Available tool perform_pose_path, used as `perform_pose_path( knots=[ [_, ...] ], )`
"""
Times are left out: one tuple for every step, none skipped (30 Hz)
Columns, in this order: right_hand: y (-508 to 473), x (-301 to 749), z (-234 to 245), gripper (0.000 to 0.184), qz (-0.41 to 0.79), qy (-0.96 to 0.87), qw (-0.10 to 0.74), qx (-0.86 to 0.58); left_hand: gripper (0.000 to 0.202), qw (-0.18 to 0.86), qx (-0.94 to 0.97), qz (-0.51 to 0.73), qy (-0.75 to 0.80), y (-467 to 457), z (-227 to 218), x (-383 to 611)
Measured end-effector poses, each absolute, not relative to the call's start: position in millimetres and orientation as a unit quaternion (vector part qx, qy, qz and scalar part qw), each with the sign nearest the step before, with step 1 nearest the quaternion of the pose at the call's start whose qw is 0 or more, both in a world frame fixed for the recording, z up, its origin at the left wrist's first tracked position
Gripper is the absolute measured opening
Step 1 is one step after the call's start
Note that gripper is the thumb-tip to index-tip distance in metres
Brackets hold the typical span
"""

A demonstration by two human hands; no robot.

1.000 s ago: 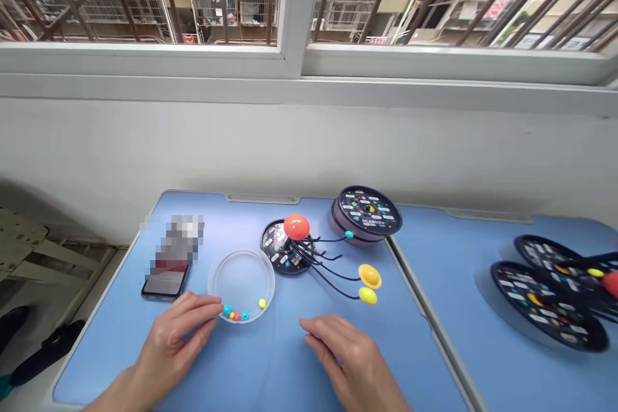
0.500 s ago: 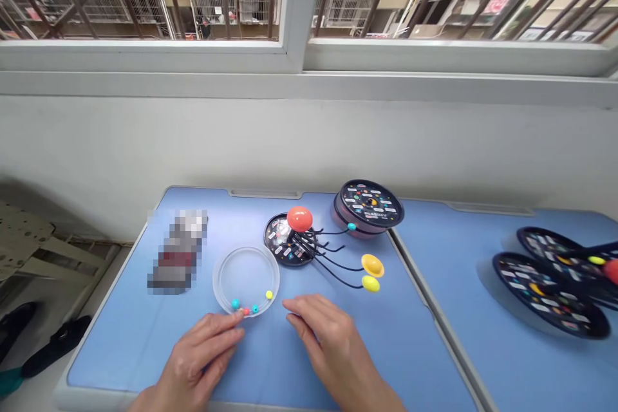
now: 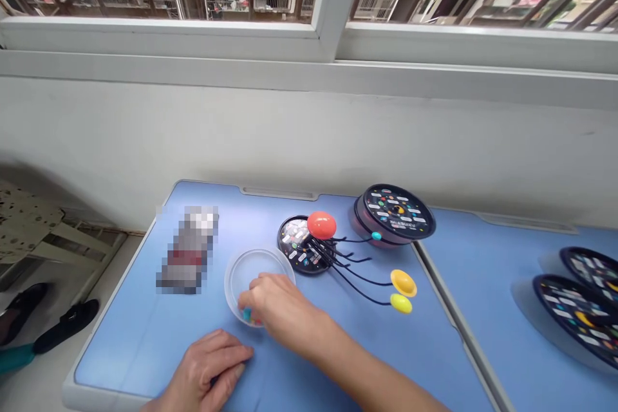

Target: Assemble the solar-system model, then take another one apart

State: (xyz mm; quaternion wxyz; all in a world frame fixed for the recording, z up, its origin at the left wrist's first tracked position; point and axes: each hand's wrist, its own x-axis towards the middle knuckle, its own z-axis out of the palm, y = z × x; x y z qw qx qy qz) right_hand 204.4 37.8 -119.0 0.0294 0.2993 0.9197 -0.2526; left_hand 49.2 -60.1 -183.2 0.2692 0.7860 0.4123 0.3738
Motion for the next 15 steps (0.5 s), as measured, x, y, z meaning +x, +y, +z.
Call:
perform_pose_path(
  knots=[
    [39, 202, -122, 0.018, -0.252, 0.922, 0.040, 0.291, 0.024, 0.277, 0.782, 0.374, 0.414, -59, -184, 49],
    [41, 201, -124, 0.018, -0.251, 0.923, 0.043, 0.288, 0.025, 0.284, 0.779, 0.374, 0.415, -59, -184, 49],
    [42, 201, -126, 0.018, -0.249, 0.923, 0.040, 0.291, 0.025, 0.290, 0.777, 0.372, 0.417, -58, -185, 48],
    [44, 202, -128, 0.019, -0.248, 0.920, 0.032, 0.302, 0.025, 0.294, 0.775, 0.371, 0.418, -58, -185, 48],
    [46, 205, -128, 0.019, -0.246, 0.915, 0.021, 0.318, 0.025, 0.296, 0.774, 0.371, 0.420, -57, -185, 48],
    [48, 208, -127, 0.019, -0.245, 0.909, 0.010, 0.338, 0.025, 0.297, 0.772, 0.372, 0.421, -57, -185, 48],
    [49, 211, -126, 0.020, -0.243, 0.902, 0.000, 0.357, 0.026, 0.297, 0.771, 0.373, 0.422, -57, -185, 48],
    [51, 215, -123, 0.020, -0.241, 0.896, -0.006, 0.373, 0.026, 0.297, 0.770, 0.374, 0.423, -57, -184, 49],
    [52, 218, -121, 0.020, -0.234, 0.894, -0.006, 0.383, 0.026, 0.295, 0.769, 0.377, 0.423, -57, -184, 49],
    [53, 222, -119, 0.019, -0.222, 0.896, -0.001, 0.386, 0.027, 0.293, 0.769, 0.378, 0.424, -57, -183, 49],
    [54, 225, -116, 0.020, -0.204, 0.901, 0.006, 0.383, 0.027, 0.291, 0.770, 0.378, 0.424, -57, -183, 50],
    [54, 227, -115, 0.022, -0.183, 0.908, 0.017, 0.377, 0.027, 0.289, 0.771, 0.376, 0.424, -57, -183, 50],
    [53, 229, -114, 0.024, -0.159, 0.915, 0.028, 0.369, 0.026, 0.287, 0.772, 0.376, 0.424, -57, -182, 50],
    [52, 230, -113, 0.025, -0.135, 0.922, 0.036, 0.360, 0.026, 0.286, 0.774, 0.374, 0.424, -57, -182, 49],
    [51, 230, -114, 0.025, -0.113, 0.928, 0.040, 0.352, 0.026, 0.286, 0.775, 0.372, 0.424, -57, -182, 49]
  ],
)
